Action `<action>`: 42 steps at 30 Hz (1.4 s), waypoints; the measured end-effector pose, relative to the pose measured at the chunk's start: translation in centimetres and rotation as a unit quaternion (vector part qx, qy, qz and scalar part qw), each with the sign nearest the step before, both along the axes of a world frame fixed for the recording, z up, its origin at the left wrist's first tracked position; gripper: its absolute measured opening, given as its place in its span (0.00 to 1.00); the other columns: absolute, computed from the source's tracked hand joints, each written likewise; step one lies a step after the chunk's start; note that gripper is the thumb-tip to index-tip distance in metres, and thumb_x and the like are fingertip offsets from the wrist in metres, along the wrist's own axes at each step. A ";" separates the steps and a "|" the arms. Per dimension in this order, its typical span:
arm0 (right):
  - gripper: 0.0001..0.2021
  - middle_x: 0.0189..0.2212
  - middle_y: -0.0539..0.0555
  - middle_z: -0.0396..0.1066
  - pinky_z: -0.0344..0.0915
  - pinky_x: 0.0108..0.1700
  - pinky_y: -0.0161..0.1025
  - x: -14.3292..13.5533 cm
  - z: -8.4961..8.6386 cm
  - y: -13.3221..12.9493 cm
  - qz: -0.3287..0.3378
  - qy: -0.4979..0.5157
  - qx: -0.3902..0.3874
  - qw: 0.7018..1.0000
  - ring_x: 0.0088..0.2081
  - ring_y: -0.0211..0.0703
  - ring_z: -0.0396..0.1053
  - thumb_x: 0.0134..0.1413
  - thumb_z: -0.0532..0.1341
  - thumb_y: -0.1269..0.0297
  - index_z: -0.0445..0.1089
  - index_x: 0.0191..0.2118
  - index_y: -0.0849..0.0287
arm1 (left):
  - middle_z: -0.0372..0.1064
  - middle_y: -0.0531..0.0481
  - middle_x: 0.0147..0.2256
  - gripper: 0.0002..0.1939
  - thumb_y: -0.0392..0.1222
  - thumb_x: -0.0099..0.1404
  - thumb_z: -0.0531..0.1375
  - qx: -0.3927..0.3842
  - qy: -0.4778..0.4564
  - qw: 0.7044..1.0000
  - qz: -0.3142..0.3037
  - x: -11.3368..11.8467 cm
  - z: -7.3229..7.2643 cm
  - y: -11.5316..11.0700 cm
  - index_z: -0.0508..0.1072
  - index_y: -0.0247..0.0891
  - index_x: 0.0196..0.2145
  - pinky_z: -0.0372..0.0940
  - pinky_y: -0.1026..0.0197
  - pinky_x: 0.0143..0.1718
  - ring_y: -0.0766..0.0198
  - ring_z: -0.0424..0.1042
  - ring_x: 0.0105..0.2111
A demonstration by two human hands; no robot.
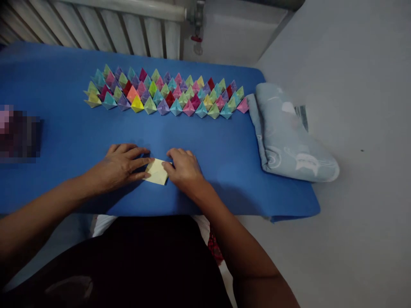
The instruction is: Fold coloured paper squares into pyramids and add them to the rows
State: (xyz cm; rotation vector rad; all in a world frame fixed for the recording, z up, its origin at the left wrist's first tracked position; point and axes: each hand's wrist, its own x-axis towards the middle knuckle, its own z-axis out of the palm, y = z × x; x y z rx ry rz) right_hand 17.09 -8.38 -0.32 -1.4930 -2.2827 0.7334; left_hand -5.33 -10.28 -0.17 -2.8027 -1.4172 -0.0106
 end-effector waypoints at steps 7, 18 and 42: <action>0.13 0.41 0.58 0.74 0.60 0.43 0.41 -1.0 1.8 0.1 0.028 -0.091 -0.037 0.995 0.41 0.46 0.69 0.59 0.55 0.69 0.70 0.47 0.61 | 0.74 0.44 0.47 0.11 0.44 0.69 0.56 -0.024 0.011 0.999 -0.025 0.9 0.7 1.7 0.78 0.40 0.43 0.58 0.52 0.42 0.52 0.68 0.44; 0.11 0.30 0.51 0.74 0.54 0.32 0.38 -0.4 1.3 0.1 0.021 -0.034 -0.102 0.994 0.29 0.40 0.65 0.52 0.57 0.72 0.72 0.41 0.56 | 0.70 0.43 0.43 0.14 0.38 0.61 0.58 -0.101 -0.026 0.993 -0.057 2.0 1.4 4.1 0.75 0.37 0.44 0.62 0.54 0.45 0.54 0.69 0.42; 0.12 0.26 0.45 0.70 0.57 0.31 0.35 -0.1 0.0 -0.5 -0.010 0.164 -0.103 0.981 0.26 0.35 0.63 0.48 0.58 0.70 0.70 0.40 0.55 | 0.69 0.57 0.23 0.09 0.34 0.50 0.60 -0.381 -0.149 0.912 0.045 3.4 3.5 5.8 0.75 0.41 0.31 0.54 0.65 0.26 0.66 0.65 0.23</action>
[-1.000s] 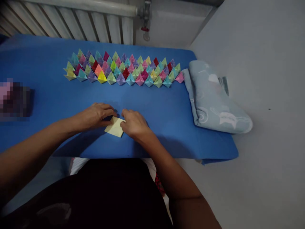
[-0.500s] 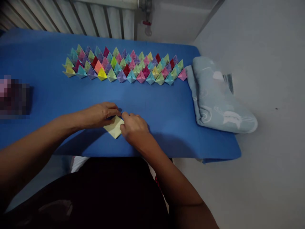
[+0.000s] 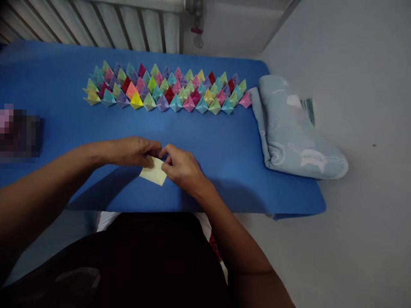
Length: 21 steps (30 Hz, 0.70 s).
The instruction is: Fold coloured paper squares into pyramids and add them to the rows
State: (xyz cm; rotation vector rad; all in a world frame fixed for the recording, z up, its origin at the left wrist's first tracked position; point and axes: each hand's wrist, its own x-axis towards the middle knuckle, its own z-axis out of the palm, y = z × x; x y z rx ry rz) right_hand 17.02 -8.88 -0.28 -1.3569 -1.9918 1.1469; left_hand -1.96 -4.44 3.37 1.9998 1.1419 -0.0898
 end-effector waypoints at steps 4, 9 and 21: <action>0.11 0.37 0.51 0.73 0.64 0.39 0.38 0.4 0.2 0.4 -0.098 0.122 0.046 0.987 0.35 0.39 0.68 0.50 0.61 0.63 0.70 0.41 0.55 | 0.71 0.55 0.23 0.05 0.39 0.46 0.68 -0.139 -0.149 0.966 0.157 -1.2 0.2 -0.7 0.77 0.40 0.25 0.60 0.64 0.30 0.65 0.68 0.25; 0.16 0.38 0.53 0.74 0.66 0.42 0.41 1.3 0.4 -0.2 -0.218 0.259 -0.041 0.940 0.38 0.42 0.70 0.53 0.61 0.50 0.70 0.42 0.56 | 0.70 0.55 0.21 0.12 0.40 0.43 0.73 -0.139 -0.331 0.848 0.391 -1.3 -0.7 -3.2 0.73 0.38 0.21 0.62 0.65 0.28 0.68 0.67 0.23; 0.15 0.36 0.51 0.76 0.64 0.34 0.37 -3.2 0.0 -1.8 -0.182 0.340 -0.157 0.910 0.36 0.42 0.70 0.47 0.63 0.51 0.73 0.38 0.53 | 0.74 0.53 0.30 0.12 0.39 0.47 0.73 -0.175 -0.508 0.648 0.540 3.0 -2.4 -7.4 0.75 0.37 0.27 0.67 0.65 0.31 0.69 0.71 0.29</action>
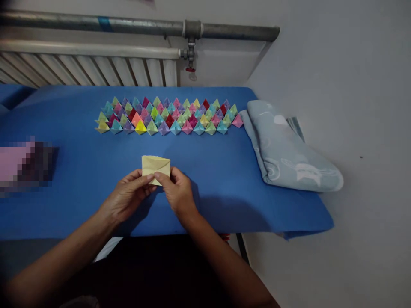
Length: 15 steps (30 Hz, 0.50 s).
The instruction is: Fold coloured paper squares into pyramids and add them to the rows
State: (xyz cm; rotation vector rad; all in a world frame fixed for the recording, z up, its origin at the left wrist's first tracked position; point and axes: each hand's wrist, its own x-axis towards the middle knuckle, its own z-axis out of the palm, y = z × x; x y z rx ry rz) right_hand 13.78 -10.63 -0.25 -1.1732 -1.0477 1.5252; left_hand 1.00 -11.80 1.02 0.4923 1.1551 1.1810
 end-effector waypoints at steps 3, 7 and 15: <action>0.14 0.32 0.51 0.75 0.64 0.34 0.37 0.2 -0.2 0.0 -0.012 -0.013 -0.001 1.000 0.33 0.41 0.69 0.47 0.63 0.51 0.74 0.37 0.54 | 0.74 0.53 0.30 0.11 0.39 0.47 0.73 0.009 0.006 1.000 -0.014 0.1 -0.4 -0.5 0.75 0.38 0.28 0.66 0.65 0.32 0.69 0.71 0.29; 0.12 0.26 0.49 0.70 0.61 0.31 0.36 1.1 -0.1 0.0 0.013 -0.047 -0.005 0.999 0.28 0.38 0.64 0.46 0.63 0.53 0.73 0.32 0.56 | 0.73 0.53 0.29 0.12 0.39 0.46 0.73 0.029 0.062 0.993 -0.091 -1.2 0.1 -0.2 0.78 0.39 0.30 0.64 0.65 0.34 0.68 0.69 0.30; 0.10 0.22 0.46 0.61 0.56 0.28 0.35 2.2 0.5 -0.1 0.098 -0.113 0.007 0.989 0.24 0.35 0.57 0.46 0.61 0.56 0.67 0.25 0.57 | 0.67 0.55 0.22 0.12 0.48 0.51 0.70 0.033 0.240 0.946 -0.215 -3.8 1.9 0.9 0.74 0.39 0.21 0.56 0.64 0.28 0.69 0.62 0.24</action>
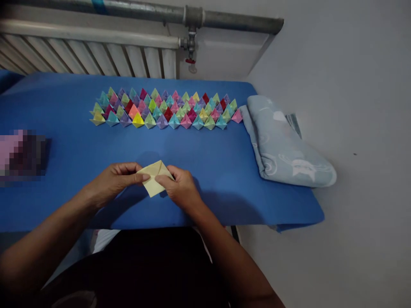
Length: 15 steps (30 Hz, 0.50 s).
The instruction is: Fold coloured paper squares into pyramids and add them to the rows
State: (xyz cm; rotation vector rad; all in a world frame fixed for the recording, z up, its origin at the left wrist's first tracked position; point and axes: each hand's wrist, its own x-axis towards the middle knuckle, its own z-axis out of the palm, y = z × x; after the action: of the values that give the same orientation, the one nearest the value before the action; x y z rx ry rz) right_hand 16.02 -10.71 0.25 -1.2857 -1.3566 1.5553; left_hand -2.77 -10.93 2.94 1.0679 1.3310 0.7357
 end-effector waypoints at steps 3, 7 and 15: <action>0.09 0.21 0.45 0.59 0.54 0.26 0.35 0.1 0.2 -0.1 0.016 -0.035 0.019 0.999 0.24 0.35 0.55 0.47 0.60 0.58 0.64 0.23 0.56 | 0.67 0.55 0.22 0.12 0.48 0.50 0.69 -0.015 0.005 1.000 -0.012 -0.1 -0.1 -0.1 0.74 0.39 0.22 0.56 0.64 0.28 0.68 0.63 0.23; 0.11 0.20 0.45 0.57 0.53 0.27 0.35 0.3 -0.1 -0.1 0.037 -0.114 0.098 0.988 0.24 0.35 0.55 0.51 0.59 0.61 0.60 0.21 0.56 | 0.70 0.54 0.24 0.10 0.48 0.53 0.67 0.028 0.020 0.997 -0.066 -0.3 -0.6 0.4 0.75 0.39 0.27 0.60 0.63 0.29 0.67 0.66 0.25; 0.08 0.34 0.54 0.75 0.57 0.42 0.42 1.7 -1.5 1.5 0.063 -0.307 0.537 0.784 0.36 0.43 0.67 0.63 0.55 0.69 0.71 0.35 0.59 | 0.77 0.48 0.35 0.06 0.37 0.68 0.56 0.527 0.322 0.771 -0.154 -0.4 -2.3 1.1 0.73 0.38 0.36 0.65 0.56 0.39 0.60 0.73 0.35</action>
State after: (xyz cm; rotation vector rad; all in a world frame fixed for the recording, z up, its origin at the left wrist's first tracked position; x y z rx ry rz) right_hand 17.73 -9.16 -1.28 -0.9184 -2.2624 0.1534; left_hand -3.19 -9.82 0.69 2.5703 1.1865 0.9148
